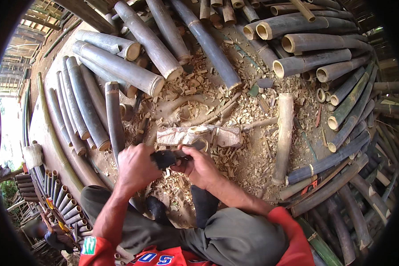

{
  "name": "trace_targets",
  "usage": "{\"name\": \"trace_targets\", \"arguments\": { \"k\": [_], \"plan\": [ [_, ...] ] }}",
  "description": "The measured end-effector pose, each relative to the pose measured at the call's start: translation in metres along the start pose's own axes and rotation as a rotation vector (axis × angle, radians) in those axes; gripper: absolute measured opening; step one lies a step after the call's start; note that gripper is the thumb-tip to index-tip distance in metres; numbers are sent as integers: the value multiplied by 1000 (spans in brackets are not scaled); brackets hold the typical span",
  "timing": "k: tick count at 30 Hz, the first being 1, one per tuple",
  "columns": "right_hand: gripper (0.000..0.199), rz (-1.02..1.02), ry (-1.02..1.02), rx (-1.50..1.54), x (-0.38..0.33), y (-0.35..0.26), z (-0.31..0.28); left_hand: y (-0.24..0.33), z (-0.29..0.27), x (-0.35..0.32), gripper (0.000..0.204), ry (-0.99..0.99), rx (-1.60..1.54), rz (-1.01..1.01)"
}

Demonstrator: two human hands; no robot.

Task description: The person shapes and fits bamboo pieces together, using a knife to carve notches and a hammer to tap segments into place.

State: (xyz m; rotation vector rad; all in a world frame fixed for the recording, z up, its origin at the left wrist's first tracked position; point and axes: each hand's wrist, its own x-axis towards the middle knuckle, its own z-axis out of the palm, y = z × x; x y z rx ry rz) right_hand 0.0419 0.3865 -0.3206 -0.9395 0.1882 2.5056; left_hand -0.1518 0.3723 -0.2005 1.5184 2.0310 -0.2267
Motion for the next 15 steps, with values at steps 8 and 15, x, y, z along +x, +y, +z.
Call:
{"name": "trace_targets", "arguments": {
  "k": [8, 15],
  "plan": [
    [23, -35, -77, 167, 10, 13, -32, 34, -10, 14, 9, -46, 579, 481],
    [25, 103, 118, -4, -8, 25, -5, -41, 7, 33, 30, -553, 34, 237]
  ]
}}
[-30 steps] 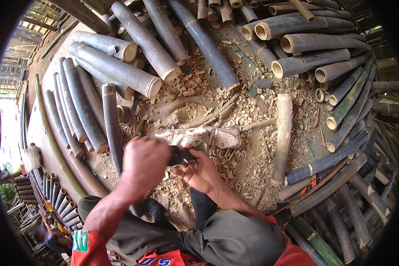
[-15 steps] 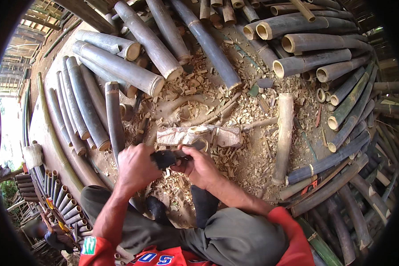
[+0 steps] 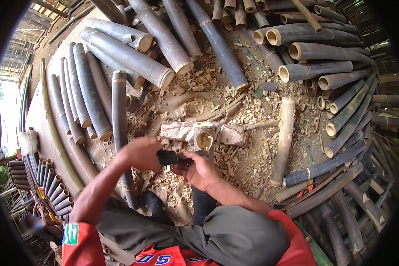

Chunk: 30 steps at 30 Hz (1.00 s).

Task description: The person shapes and fits bamboo pieces together, using a knife to carve notches and a hammer to tap segments into place.

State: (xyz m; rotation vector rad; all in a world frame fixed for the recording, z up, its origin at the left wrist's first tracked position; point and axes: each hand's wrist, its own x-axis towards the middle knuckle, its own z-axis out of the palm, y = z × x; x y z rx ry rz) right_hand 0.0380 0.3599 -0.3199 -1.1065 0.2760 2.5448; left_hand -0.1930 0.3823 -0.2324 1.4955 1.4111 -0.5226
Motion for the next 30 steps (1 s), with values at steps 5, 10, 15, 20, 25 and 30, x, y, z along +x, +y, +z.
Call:
{"name": "trace_targets", "arguments": {
  "k": [5, 10, 15, 20, 25, 30],
  "plan": [
    [21, 156, 227, -743, -18, -48, -22, 58, 141, 4, 44, 55, -684, -179],
    [28, 229, 286, -1427, -19, -90, -23, 142, 227, 54, 48, 415, -1143, -139],
    [27, 68, 255, -1196, -32, -44, -19, 89, 206, 12, 58, 322, -1085, -70],
    [22, -85, 220, -670, 11, -16, -1, 28, 124, -9, 46, 441, -712, -345],
    [24, -144, -100, -111, 7, -17, 0, 47, 24, -21, 19, 639, 49, -179],
    [28, -75, -114, 231, 18, -14, -26, 110, 7, -1, 16, 565, 669, -121]
  ]
}}
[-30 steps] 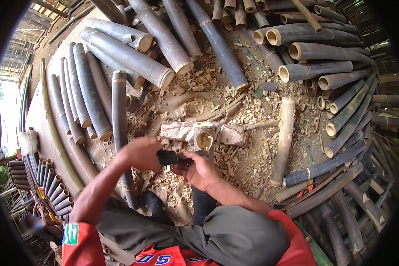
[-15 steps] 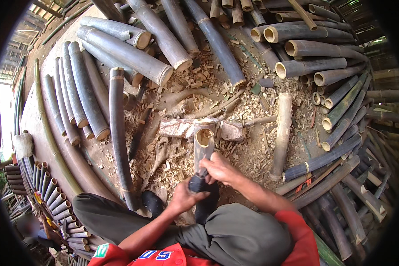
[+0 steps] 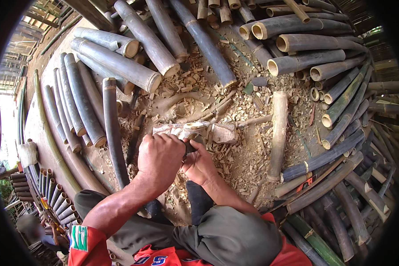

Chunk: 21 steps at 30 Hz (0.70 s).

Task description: The person shapes and fits bamboo pieces together, using a knife to carve notches and a hammer to tap segments into place.

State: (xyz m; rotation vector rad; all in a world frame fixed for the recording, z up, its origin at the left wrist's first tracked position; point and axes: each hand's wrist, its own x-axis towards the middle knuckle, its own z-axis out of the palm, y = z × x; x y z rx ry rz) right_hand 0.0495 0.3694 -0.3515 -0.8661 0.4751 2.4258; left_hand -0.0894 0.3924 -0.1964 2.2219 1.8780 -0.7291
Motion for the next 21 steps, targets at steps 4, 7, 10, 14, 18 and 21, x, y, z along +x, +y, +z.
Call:
{"name": "trace_targets", "arguments": {
  "k": [4, 7, 10, 14, 18, 21],
  "plan": [
    [29, -26, -18, -337, -30, 28, 4, -16, 44, -30, 56, -394, -402, 52],
    [20, -56, -13, -683, -70, 19, -10, 3, 51, -46, 50, -589, -577, 718],
    [21, -143, 127, -1330, -90, -31, -5, 59, 32, -13, 64, 155, -679, 857],
    [24, -201, 345, -1859, -72, -79, 13, 112, 51, 76, 99, -112, -517, 649],
    [27, -144, 403, -2402, -58, -115, 58, 100, 57, 88, 95, 176, -1077, 498],
    [30, -278, 113, -2869, -54, -142, 79, 94, 57, 87, 94, 349, -1271, 318]
  ]
}}
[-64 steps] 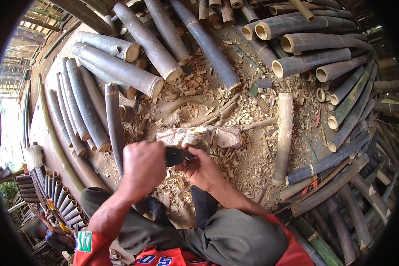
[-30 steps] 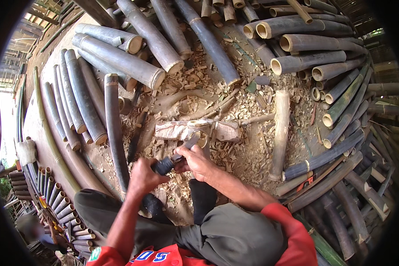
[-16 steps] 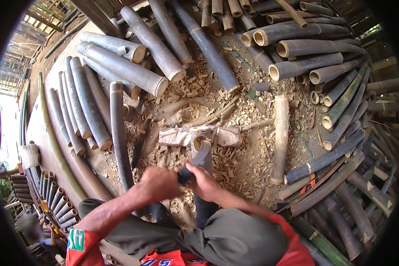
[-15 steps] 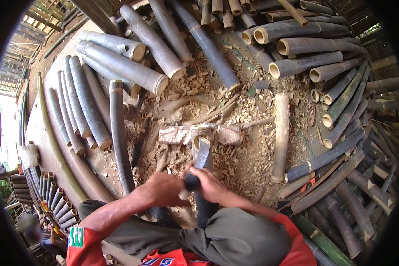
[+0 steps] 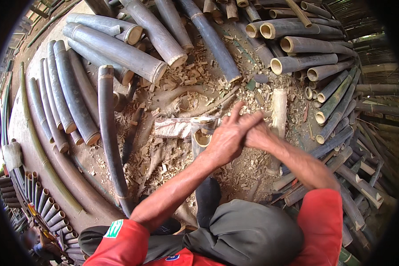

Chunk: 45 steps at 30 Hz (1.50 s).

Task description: The person shapes and fits bamboo pieces together, using a knife to carve notches and a hammer to tap segments into place.

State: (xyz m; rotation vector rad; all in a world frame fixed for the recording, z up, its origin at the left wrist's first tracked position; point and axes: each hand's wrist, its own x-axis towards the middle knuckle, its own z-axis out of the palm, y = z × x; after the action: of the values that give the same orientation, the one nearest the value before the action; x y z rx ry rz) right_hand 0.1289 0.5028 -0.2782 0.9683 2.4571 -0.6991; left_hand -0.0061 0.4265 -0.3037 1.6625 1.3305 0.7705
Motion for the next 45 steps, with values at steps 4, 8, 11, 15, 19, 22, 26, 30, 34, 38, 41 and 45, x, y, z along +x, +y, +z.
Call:
{"name": "trace_targets", "arguments": {
  "k": [4, 8, 11, 15, 19, 22, 26, 30, 34, 38, 41, 45],
  "plan": [
    [14, -394, 39, -588, 63, -27, -28, -6, -1, -17, 105, 643, -330, -83],
    [6, -518, 470, -732, 66, -45, -23, -32, -2, -13, 109, 822, -167, -48],
    [20, 49, -46, 38, 44, -36, -14, -15, -6, -13, 99, 287, -17, -174],
    [35, 548, 273, 765, -23, 4, 100, 4, 7, 14, 74, -474, 179, -20],
    [34, 561, 14, 550, -1, -40, 10, -6, -19, 6, 79, -225, -41, 13],
    [30, 324, -201, 197, 29, -27, -24, -13, -25, 1, 89, 88, -190, -8],
    [30, -312, 60, -386, 67, -37, -36, -19, -22, -16, 95, 601, -414, -81],
    [20, -438, -10, -569, 93, -59, -36, -19, -18, -21, 98, 864, -264, -93],
    [29, -609, 24, -429, 67, -1, -19, 0, 12, -14, 116, 572, -226, -176],
    [43, -317, -294, -6, 26, 16, -12, 21, 16, -19, 123, 349, -144, -259],
    [50, -125, -342, 204, 17, 29, 11, 21, 6, -17, 126, 164, -168, -270],
    [42, 70, -225, 570, -7, 11, 64, 18, -4, -19, 117, -56, -126, -323]
  ]
}}
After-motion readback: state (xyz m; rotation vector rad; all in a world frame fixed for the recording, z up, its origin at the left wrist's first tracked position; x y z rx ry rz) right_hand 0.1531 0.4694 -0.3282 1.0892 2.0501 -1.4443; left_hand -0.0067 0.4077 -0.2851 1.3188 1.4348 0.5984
